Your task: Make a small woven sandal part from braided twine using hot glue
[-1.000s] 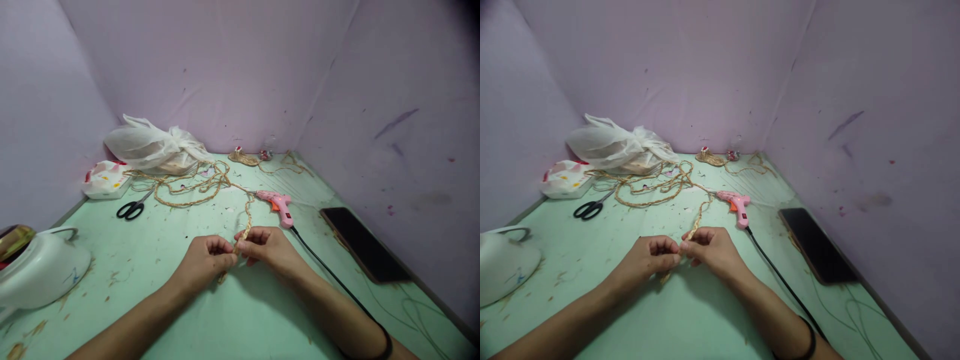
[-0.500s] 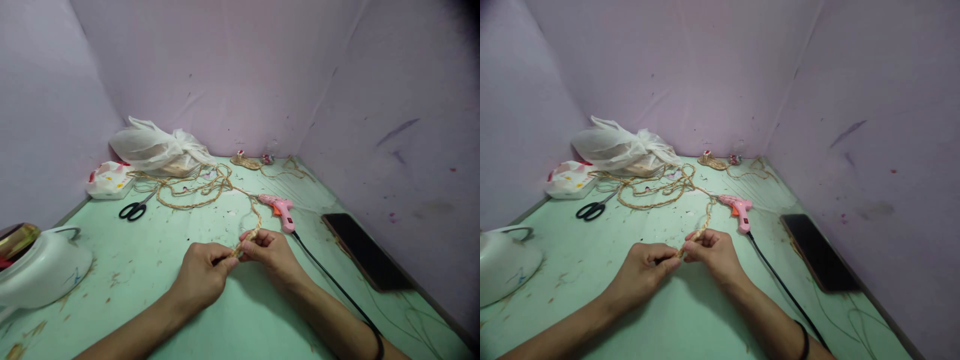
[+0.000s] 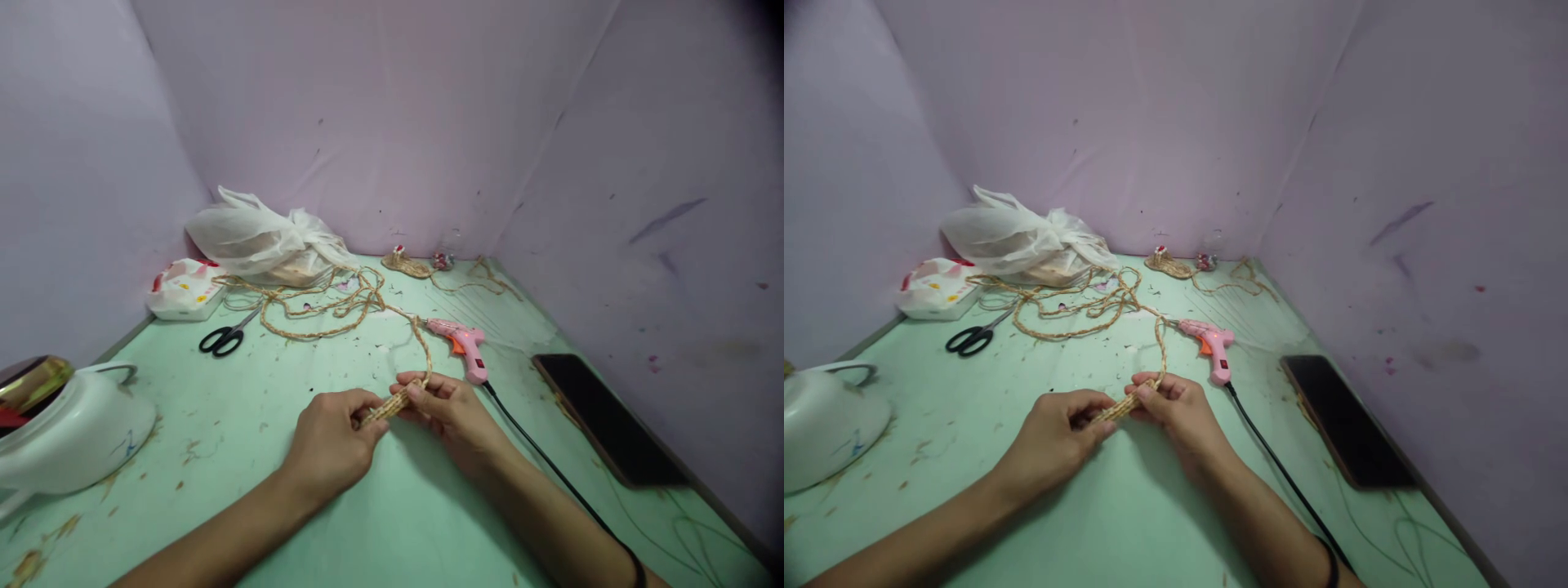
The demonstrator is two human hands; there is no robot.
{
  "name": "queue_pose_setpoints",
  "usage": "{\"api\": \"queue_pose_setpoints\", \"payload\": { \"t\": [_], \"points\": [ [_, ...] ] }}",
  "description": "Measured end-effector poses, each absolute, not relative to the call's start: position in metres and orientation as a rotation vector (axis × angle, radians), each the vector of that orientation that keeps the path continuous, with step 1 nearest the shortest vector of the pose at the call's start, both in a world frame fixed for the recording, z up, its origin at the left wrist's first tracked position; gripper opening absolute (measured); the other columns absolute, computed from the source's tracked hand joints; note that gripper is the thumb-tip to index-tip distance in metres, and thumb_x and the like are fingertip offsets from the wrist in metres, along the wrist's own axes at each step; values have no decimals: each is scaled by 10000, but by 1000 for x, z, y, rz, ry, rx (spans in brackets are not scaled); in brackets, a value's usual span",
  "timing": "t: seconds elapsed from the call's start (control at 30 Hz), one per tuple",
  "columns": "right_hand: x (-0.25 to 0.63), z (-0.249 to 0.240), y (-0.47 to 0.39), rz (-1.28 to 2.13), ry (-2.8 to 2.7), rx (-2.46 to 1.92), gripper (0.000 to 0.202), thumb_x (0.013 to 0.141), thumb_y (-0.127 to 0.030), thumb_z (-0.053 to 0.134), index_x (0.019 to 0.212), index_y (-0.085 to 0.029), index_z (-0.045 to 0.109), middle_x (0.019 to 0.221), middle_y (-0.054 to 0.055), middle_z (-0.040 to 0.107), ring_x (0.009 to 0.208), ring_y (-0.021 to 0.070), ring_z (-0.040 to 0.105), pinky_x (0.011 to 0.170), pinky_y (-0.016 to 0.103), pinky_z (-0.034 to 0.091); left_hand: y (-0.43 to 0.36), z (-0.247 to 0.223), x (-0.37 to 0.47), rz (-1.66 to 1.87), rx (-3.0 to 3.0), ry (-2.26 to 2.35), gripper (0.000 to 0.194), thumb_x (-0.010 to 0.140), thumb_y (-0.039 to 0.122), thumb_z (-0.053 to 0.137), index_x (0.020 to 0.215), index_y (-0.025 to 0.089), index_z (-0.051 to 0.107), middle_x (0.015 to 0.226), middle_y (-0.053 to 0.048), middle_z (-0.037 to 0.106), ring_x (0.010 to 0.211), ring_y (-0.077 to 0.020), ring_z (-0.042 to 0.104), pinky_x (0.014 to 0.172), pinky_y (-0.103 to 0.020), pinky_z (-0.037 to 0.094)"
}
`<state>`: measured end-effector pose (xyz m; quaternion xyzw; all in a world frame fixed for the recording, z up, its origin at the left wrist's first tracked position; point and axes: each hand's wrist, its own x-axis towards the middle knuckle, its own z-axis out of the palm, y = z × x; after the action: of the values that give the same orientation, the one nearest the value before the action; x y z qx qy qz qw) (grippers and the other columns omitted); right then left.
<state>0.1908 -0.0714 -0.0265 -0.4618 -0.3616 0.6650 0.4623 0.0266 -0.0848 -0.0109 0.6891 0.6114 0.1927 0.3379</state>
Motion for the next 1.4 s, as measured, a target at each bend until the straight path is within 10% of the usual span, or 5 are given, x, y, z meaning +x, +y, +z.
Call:
{"api": "queue_pose_setpoints", "payload": {
  "t": [0.2, 0.33, 0.5, 0.83, 1.4],
  "points": [
    [214, -18, -66, 1136, -1791, -1970, 433, 685, -495, 645, 407, -178, 545, 375, 4, 496, 344, 95, 384, 392, 253, 251, -82, 3, 21, 43, 2054, 1647, 210, 699, 243, 519, 770, 214, 714, 732, -59, 653, 687, -221, 571, 573, -286, 315],
    [221, -12, -68, 481, -2093, -1786, 193, 746, -332, 624, 604, -209, 668, 544, 21, 615, 500, 143, 519, 481, 261, 336, -83, 3, 18, 77, 2163, 1642, 230, 744, 238, 509, 881, 194, 689, 894, -87, 628, 773, -245, 588, 626, -313, 364],
    [214, -23, -72, 524, -2425, -1065, 166, 824, -162, 554, 770, -206, 704, 728, 36, 650, 730, 157, 574, 665, 270, 427, -85, -9, 21, 191, 2146, 1458, 225, 777, 157, 446, 699, 168, 656, 764, -58, 608, 698, -176, 575, 646, -279, 405],
    [199, -29, -79, 390, -2528, -1240, 226, 715, 13, 542, 658, -164, 670, 655, 43, 626, 664, 164, 573, 624, 264, 434, -92, -16, 34, -14, 2369, 1458, 270, 658, 14, 422, 737, 150, 642, 737, -75, 604, 655, -207, 573, 582, -296, 378],
    [209, -33, -78, 358, -2501, -1200, 107, 790, -206, 613, 880, -206, 672, 831, 43, 639, 780, 191, 550, 726, 345, 365, -85, -11, 12, 33, 2346, 1469, 204, 799, 207, 452, 788, 190, 655, 833, -57, 616, 770, -211, 590, 636, -306, 393]
  ]
}}
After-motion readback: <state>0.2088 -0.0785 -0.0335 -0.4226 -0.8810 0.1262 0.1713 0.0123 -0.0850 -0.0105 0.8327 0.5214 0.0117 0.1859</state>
